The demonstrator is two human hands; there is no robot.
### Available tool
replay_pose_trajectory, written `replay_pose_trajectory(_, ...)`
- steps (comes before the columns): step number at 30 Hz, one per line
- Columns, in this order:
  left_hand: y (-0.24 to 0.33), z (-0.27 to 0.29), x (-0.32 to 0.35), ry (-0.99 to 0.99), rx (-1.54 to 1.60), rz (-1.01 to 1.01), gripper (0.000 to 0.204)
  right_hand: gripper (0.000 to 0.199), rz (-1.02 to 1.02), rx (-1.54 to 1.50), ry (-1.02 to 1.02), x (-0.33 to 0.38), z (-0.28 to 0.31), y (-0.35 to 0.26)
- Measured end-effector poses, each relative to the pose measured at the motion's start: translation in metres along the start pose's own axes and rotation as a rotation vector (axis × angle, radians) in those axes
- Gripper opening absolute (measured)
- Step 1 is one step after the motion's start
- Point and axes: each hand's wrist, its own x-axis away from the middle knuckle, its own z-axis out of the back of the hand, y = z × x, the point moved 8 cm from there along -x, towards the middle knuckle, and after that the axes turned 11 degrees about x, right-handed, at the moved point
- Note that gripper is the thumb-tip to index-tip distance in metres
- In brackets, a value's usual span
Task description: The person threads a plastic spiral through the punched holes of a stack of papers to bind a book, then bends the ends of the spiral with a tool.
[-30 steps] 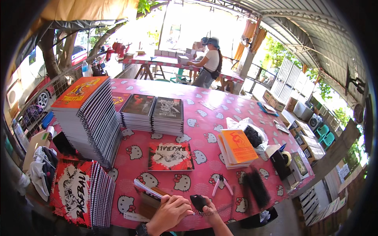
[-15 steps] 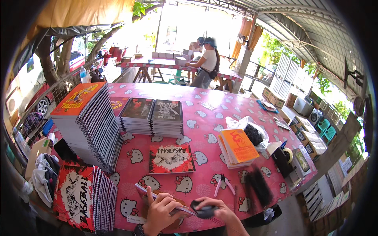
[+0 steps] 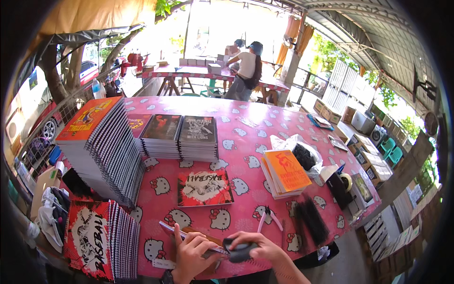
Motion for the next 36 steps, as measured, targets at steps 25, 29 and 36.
replay_pose_trajectory(25, 0.009, 0.009, -0.009, -0.172, 0.043, -0.023, 0.014, 0.055, -0.064, 0.126, 0.242, -0.007, 0.027, 0.019)
replay_pose_trajectory(29, 0.006, 0.003, -0.011, -0.234, 0.050, -0.009, 0.011, 0.056, -0.097, 0.061, 0.213, 0.004, 0.018, 0.032)
replay_pose_trajectory(36, 0.004, 0.008, -0.015, -0.250, 0.026, -0.010, 0.012, 0.056, -0.064, -0.067, 0.137, 0.005, 0.004, 0.036)
